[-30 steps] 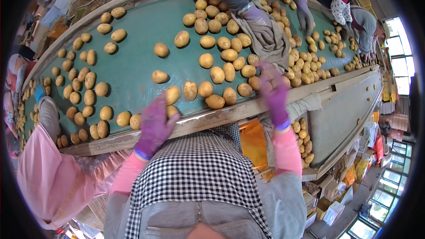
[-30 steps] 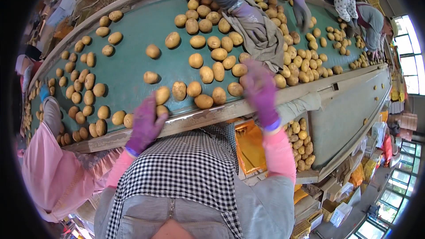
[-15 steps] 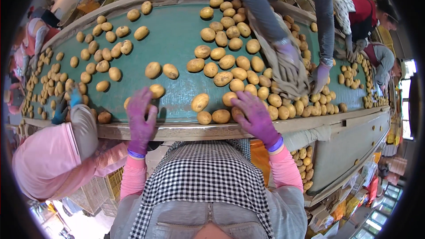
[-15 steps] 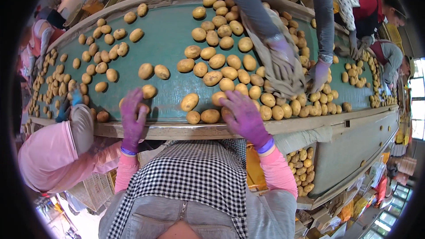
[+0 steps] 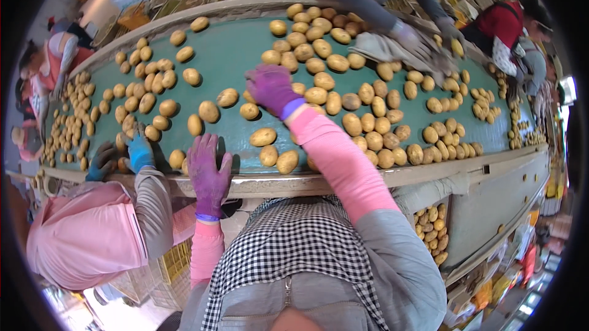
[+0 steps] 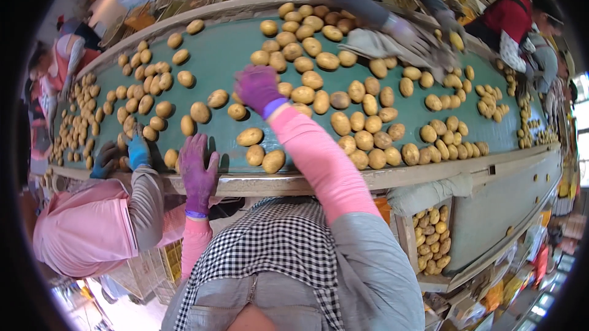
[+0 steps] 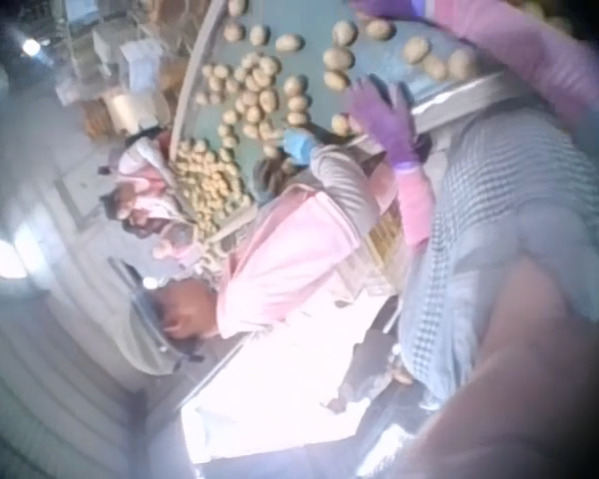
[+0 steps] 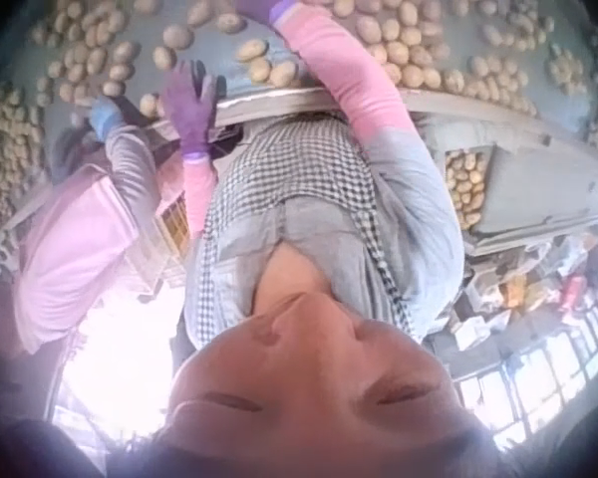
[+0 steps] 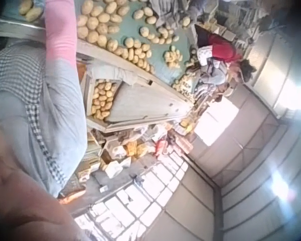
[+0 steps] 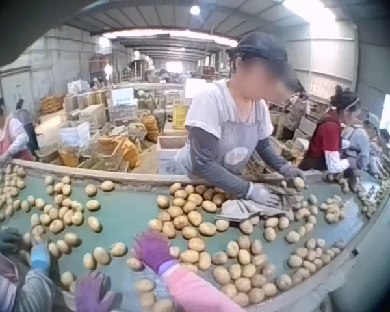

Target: The person stands at a conveyor belt in a processing facility, sorting potatoes by hand. They pick up individual potatoes from the moving belt and place them into a collection bin below, while other workers perform similar tasks alongside them.

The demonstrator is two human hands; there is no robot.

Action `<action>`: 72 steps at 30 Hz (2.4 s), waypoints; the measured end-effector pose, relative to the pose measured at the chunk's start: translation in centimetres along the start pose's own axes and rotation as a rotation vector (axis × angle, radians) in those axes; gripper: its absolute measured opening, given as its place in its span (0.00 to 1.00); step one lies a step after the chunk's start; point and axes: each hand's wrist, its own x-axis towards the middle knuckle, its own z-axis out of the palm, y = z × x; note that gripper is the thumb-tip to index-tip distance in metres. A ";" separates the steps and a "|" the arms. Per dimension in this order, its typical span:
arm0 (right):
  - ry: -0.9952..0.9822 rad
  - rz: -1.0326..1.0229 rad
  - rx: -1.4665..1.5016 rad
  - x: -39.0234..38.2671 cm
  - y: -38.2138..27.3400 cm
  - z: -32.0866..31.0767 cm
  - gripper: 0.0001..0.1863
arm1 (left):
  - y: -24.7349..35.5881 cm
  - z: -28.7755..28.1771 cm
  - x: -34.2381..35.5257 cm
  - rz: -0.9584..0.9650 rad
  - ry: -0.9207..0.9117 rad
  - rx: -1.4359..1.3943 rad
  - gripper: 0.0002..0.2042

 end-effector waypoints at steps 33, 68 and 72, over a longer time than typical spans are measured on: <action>-0.063 0.483 0.162 -25.6 7.7 -37.2 0.12 | 21.3 8.4 7.6 0.125 -0.458 -0.283 0.46; -0.630 0.688 0.022 -23.3 25.6 -35.8 0.22 | 32.9 13.7 4.3 0.071 -0.231 -0.038 0.44; -0.268 0.634 0.465 -26.5 27.2 -40.4 0.25 | 34.9 11.6 1.8 0.018 -0.238 -0.193 0.45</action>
